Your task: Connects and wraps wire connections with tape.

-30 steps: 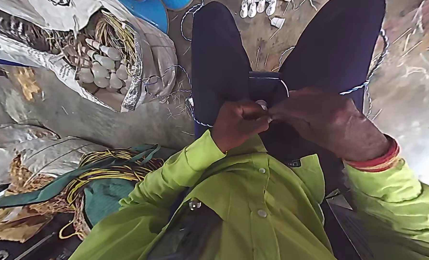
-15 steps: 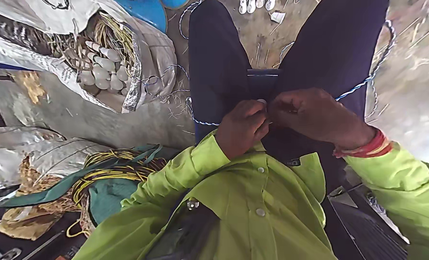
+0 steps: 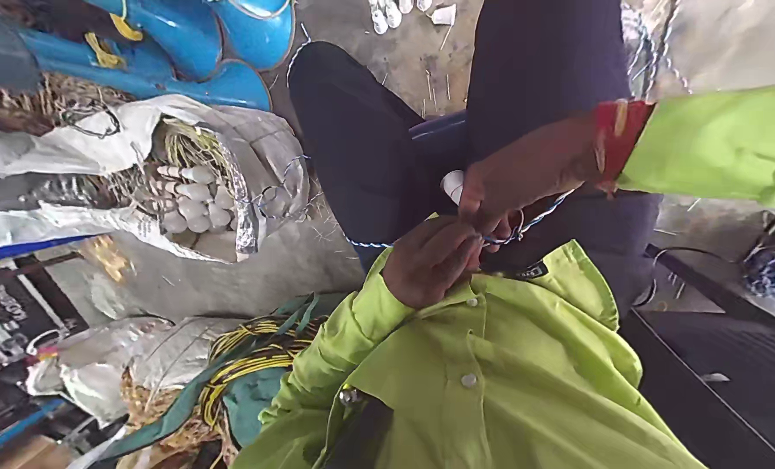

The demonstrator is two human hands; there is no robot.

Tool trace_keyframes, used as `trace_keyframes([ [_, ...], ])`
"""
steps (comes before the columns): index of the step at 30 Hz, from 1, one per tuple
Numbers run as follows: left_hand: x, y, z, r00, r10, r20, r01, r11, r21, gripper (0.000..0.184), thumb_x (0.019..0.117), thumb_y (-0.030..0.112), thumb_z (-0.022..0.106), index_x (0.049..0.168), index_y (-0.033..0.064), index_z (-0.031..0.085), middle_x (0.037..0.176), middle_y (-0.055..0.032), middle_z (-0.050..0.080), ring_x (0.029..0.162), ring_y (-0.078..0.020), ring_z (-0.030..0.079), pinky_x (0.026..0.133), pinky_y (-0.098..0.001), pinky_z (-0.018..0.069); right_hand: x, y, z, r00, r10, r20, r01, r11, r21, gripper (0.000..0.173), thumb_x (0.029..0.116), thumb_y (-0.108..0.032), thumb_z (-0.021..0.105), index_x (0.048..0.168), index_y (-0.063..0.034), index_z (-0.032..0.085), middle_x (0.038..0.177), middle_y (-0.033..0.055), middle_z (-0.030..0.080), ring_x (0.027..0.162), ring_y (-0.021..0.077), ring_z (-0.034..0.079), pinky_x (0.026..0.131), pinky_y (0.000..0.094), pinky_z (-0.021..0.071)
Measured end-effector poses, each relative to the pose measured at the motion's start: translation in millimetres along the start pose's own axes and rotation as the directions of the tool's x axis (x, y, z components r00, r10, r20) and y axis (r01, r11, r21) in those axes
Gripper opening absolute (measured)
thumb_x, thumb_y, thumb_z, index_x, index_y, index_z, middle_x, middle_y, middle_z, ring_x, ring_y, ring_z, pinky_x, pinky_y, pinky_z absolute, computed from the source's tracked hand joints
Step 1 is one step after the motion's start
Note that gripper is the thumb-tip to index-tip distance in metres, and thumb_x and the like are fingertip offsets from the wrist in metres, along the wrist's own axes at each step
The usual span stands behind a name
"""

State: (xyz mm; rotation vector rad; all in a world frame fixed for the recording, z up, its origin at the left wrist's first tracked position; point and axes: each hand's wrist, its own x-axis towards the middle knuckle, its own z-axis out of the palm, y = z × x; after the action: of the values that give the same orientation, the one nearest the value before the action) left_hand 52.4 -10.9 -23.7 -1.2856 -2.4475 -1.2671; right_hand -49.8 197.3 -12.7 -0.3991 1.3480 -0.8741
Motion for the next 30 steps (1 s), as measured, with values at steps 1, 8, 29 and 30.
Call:
trace_keyframes([
  [1,1.2,0.2,-0.4,0.998,-0.067,-0.010,0.067,0.997,-0.038,0.013,0.0939,0.008,0.070,0.096,-0.0050,0.074,0.101,-0.0182,0.071,0.101,-0.0254,0.068,0.094,-0.0349,0.0567,-1.2,1.6,2.0,0.999,-0.042,-0.017,0.043,0.998,0.046,0.031,0.1058,-0.016,0.055,0.080,-0.0030,0.067,0.066,0.0050,0.067,0.053,0.0096,0.060,0.051,0.0239,0.0468],
  [8,9.3,-12.5,-10.0,0.903,-0.396,-0.165,0.360,0.909,-0.211,0.008,0.0840,-0.001,0.074,0.089,-0.0068,0.075,0.098,-0.0161,0.070,0.084,-0.0124,0.069,0.075,-0.0250,0.0618,-28.8,20.6,33.7,0.368,-0.488,-0.791,0.243,0.872,-0.425,0.022,0.1004,-0.024,0.060,0.114,-0.0129,0.073,0.102,0.0002,0.072,0.089,0.0060,0.069,0.078,0.0252,0.0593],
  [29,9.7,-18.1,-26.0,0.496,-0.697,0.519,0.664,-0.082,-0.743,0.023,0.0971,0.000,0.053,0.096,0.0043,0.075,0.102,-0.0023,0.074,0.089,-0.0101,0.071,0.080,-0.0295,0.0606,5.3,41.5,78.4,0.125,-0.681,-0.722,0.176,0.731,-0.659,0.016,0.0973,-0.020,0.067,0.095,-0.0143,0.082,0.099,0.0044,0.073,0.118,0.0327,0.061,0.112,0.0755,0.0206],
  [30,10.3,-17.9,-26.0,0.484,-0.694,0.533,0.660,-0.111,-0.743,0.024,0.0977,0.000,0.052,0.097,0.0048,0.075,0.102,-0.0020,0.075,0.088,-0.0100,0.071,0.079,-0.0295,0.0609,4.5,41.6,77.2,0.128,-0.678,-0.724,0.187,0.733,-0.654,0.015,0.0965,-0.020,0.068,0.095,-0.0138,0.082,0.099,0.0045,0.074,0.118,0.0328,0.062,0.112,0.0750,0.0220],
])
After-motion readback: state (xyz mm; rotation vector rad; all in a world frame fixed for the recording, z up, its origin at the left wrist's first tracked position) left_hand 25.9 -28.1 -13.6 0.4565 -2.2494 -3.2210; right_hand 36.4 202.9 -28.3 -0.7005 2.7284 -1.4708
